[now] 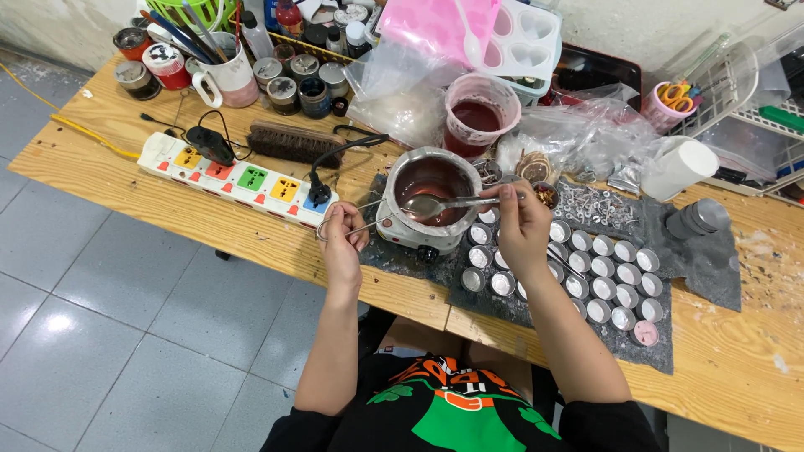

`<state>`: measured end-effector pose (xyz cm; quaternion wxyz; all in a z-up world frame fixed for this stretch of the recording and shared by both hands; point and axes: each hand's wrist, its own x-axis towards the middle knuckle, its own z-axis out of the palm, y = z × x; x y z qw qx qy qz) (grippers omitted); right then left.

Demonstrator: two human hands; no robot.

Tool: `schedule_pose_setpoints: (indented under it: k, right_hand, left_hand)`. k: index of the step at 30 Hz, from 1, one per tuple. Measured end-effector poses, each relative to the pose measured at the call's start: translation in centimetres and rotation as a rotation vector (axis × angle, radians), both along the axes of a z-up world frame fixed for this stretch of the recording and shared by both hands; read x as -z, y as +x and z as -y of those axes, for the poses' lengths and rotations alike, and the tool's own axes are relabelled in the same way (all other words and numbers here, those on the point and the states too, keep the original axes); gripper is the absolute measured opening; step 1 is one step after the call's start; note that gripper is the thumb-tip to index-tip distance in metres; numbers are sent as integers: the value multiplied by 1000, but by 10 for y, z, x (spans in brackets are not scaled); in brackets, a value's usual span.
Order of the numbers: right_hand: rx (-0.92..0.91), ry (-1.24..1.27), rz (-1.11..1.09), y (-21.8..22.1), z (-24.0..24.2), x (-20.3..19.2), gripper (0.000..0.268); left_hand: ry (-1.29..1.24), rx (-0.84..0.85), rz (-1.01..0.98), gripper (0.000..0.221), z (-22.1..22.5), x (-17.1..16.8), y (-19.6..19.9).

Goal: Melting wax pellets in a small pot and pouring them onto a surface to create seals.

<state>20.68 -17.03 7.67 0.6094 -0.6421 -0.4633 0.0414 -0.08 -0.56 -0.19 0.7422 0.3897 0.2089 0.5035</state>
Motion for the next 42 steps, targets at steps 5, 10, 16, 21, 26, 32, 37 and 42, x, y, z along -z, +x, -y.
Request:
schedule_pose_setpoints:
  k: [5, 10, 16, 21, 26, 32, 37, 42]
  right_hand:
    - [-14, 81, 135, -6, 7, -9, 28]
    - [-22, 107, 270, -14, 10, -17, 25]
    - [-29, 146, 431, -16, 14, -18, 23]
    - [-48, 190, 500, -15, 22, -14, 22]
    - [-65, 222, 548, -13, 30, -18, 23]
    - [-72, 257, 631, -15, 34, -26, 26]
    - [-80, 274, 672, -12, 37, -25, 27]
    - [-81, 291, 688, -9, 43, -20, 29]
  left_hand:
    - [-13, -9, 9, 28, 1, -2, 1]
    - [0, -20, -38, 29, 3, -4, 1]
    - [2, -12, -3, 28, 4, -5, 1]
    - [26, -23, -5, 27, 7, -5, 1]
    - [26, -27, -6, 27, 9, -4, 0]
    - [22, -21, 16, 27, 12, -4, 0]
    - [38, -15, 12, 27, 14, -5, -1]
    - [44, -18, -29, 26, 16, -10, -2]
